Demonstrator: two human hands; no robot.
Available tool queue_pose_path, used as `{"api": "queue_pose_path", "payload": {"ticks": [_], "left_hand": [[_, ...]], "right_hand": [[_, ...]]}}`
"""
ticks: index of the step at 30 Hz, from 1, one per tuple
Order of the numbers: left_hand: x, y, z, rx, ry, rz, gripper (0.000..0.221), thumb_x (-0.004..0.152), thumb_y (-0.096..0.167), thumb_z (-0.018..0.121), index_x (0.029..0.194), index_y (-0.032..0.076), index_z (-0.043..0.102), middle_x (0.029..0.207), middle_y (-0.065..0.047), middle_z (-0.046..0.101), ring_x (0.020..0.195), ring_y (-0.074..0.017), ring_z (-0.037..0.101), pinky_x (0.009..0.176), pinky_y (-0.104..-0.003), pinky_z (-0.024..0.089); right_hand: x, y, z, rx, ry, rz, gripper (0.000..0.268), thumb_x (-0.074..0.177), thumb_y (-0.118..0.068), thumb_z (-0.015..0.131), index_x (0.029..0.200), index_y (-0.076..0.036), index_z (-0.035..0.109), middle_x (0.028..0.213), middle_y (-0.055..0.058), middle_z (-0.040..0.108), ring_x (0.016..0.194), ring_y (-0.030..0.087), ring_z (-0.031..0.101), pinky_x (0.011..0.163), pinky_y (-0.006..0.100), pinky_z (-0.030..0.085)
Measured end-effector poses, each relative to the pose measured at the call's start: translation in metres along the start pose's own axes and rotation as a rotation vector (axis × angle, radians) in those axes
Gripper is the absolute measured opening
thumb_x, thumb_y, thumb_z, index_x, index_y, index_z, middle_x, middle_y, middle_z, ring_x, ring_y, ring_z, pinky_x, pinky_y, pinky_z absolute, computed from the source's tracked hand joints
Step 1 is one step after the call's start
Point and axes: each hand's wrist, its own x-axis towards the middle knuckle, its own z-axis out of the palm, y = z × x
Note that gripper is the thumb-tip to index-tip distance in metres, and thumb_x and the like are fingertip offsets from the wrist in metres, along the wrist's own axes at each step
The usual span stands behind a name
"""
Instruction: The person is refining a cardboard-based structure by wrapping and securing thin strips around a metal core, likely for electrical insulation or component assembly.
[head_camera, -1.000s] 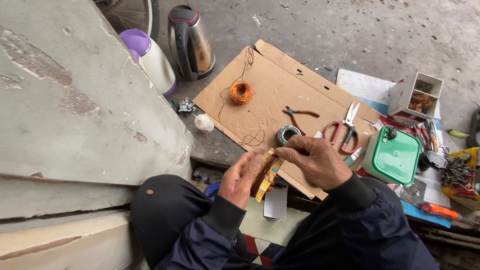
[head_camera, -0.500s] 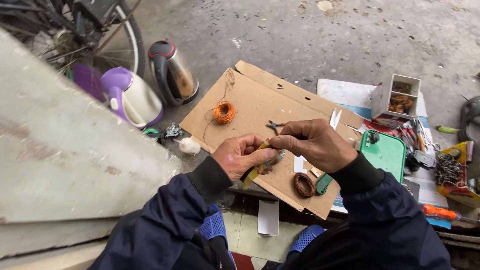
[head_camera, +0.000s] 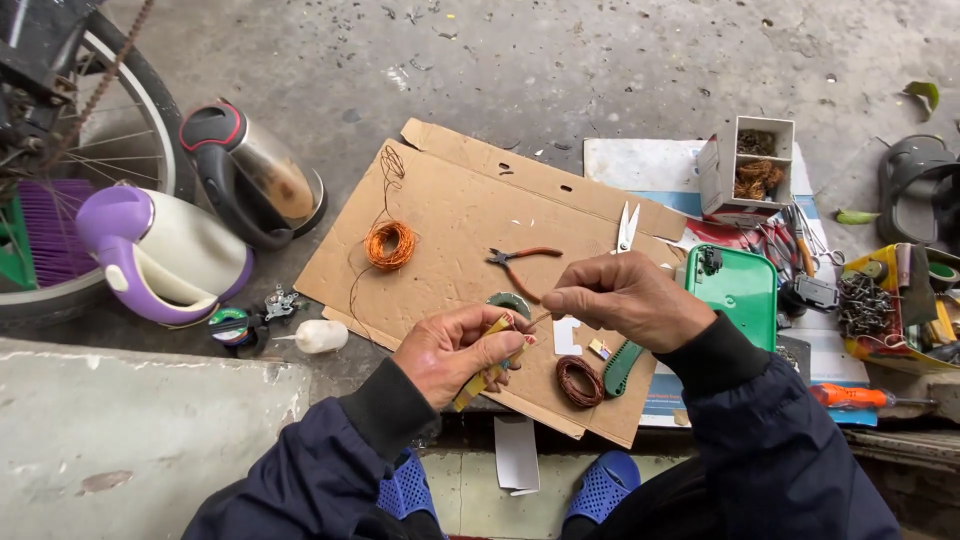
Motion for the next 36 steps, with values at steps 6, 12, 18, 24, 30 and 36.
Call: {"api": "queue_pose_path", "payload": {"ticks": [6, 12, 18, 24, 30, 36], "left_hand": [[0.004, -0.013, -0.02, 0.01, 0.025, -0.027, 0.033, 0.104, 0.024, 0.079, 0.124, -0.002, 0.077, 0.086, -0.023, 0.079, 0.068, -0.0221, 0.08, 0.061, -0.034, 0.073], [0.005, -0.021, -0.032, -0.072, 0.183, 0.003, 0.032, 0.102, 0.023, 0.08, 0.12, -0.003, 0.073, 0.092, -0.028, 0.081, 0.067, -0.0251, 0.08, 0.06, -0.036, 0.073], [-0.006, -0.014, -0.035, -0.099, 0.197, 0.099, 0.022, 0.105, 0.017, 0.071, 0.122, 0.002, 0.072, 0.096, -0.015, 0.079, 0.072, -0.0188, 0.074, 0.065, -0.031, 0.063], [-0.027, -0.005, -0.02, -0.032, 0.115, 0.176, 0.02, 0.106, 0.009, 0.069, 0.123, -0.001, 0.074, 0.098, -0.013, 0.077, 0.077, -0.0178, 0.07, 0.068, -0.029, 0.056], [-0.037, 0.003, -0.02, 0.126, 0.22, 0.017, 0.022, 0.101, 0.016, 0.074, 0.117, 0.003, 0.078, 0.091, -0.01, 0.077, 0.071, -0.0173, 0.072, 0.064, -0.028, 0.059], [-0.039, 0.001, -0.023, 0.099, 0.194, 0.036, 0.019, 0.102, 0.013, 0.073, 0.116, 0.001, 0.077, 0.09, -0.012, 0.077, 0.069, -0.0179, 0.071, 0.063, -0.029, 0.058]], "right_hand": [[0.013, 0.001, -0.005, 0.049, 0.168, 0.026, 0.024, 0.105, -0.016, 0.078, 0.094, 0.004, 0.086, 0.056, 0.013, 0.062, 0.051, 0.012, 0.048, 0.047, 0.025, 0.04], [0.015, -0.007, 0.01, -0.373, 0.732, -0.367, 0.014, 0.119, -0.019, 0.075, 0.126, -0.012, 0.083, 0.106, 0.012, 0.081, 0.105, 0.023, 0.075, 0.099, 0.037, 0.055], [-0.017, -0.005, 0.055, -0.078, 0.544, -0.075, 0.063, 0.114, -0.043, 0.051, 0.06, -0.011, 0.061, 0.059, 0.005, 0.066, 0.051, 0.018, 0.063, 0.062, 0.036, 0.059], [-0.001, -0.006, 0.095, 0.387, 0.223, 0.117, 0.039, 0.098, -0.021, 0.077, 0.123, 0.007, 0.087, 0.085, 0.011, 0.074, 0.071, 0.015, 0.059, 0.064, 0.027, 0.048], [0.012, 0.018, 0.09, 0.411, 0.267, -0.011, 0.024, 0.104, -0.018, 0.075, 0.1, 0.003, 0.086, 0.08, 0.008, 0.078, 0.071, 0.013, 0.064, 0.063, 0.027, 0.05], [0.015, 0.017, 0.089, 0.32, 0.235, -0.022, 0.024, 0.106, -0.02, 0.073, 0.099, 0.0, 0.085, 0.083, 0.008, 0.08, 0.072, 0.014, 0.066, 0.066, 0.028, 0.052]]}}
